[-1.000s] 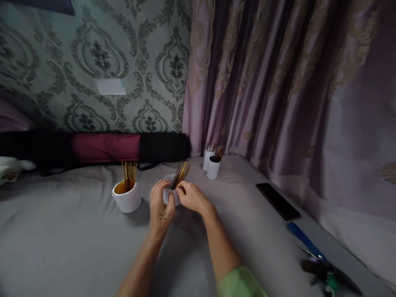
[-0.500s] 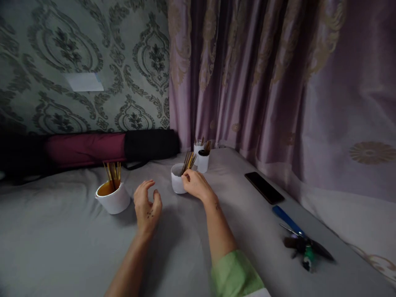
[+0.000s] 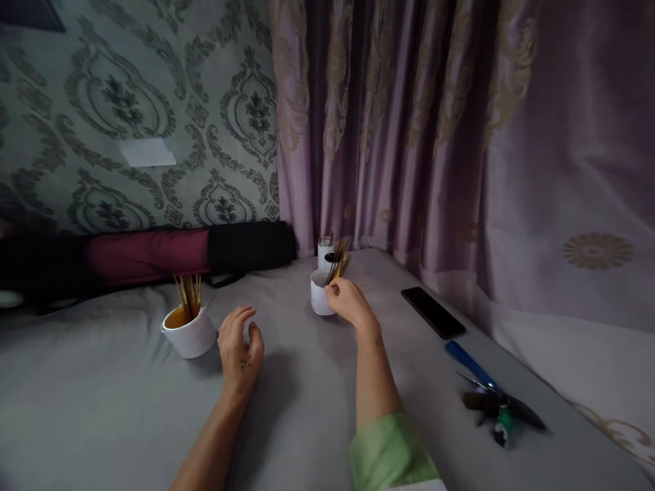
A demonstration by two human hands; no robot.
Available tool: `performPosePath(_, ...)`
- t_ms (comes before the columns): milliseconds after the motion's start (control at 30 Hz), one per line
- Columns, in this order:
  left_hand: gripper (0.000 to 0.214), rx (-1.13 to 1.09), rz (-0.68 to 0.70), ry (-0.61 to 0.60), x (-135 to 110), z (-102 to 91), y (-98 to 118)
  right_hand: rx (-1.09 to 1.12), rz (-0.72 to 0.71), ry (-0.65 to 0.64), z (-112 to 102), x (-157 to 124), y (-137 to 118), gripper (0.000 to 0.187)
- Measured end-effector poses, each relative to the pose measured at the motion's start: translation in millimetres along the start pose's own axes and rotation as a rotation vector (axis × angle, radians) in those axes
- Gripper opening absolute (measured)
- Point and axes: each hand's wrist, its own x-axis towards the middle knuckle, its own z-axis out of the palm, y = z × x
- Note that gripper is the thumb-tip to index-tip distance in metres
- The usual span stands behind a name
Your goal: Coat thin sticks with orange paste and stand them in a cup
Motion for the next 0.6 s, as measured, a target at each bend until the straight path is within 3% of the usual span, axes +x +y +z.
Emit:
performPosePath(400,0.025,0.055,0.062,0.021,17.0,-44.7,-2.1,-0.028,0.077,0.021,-11.1,1.2,21.4,0.025)
performPosePath(600,0.025,0.101,0.088,0.072,20.2,-68.8,-15.7,-0.035,0.092,0.049,-11.1,2.8,27.4,0.025)
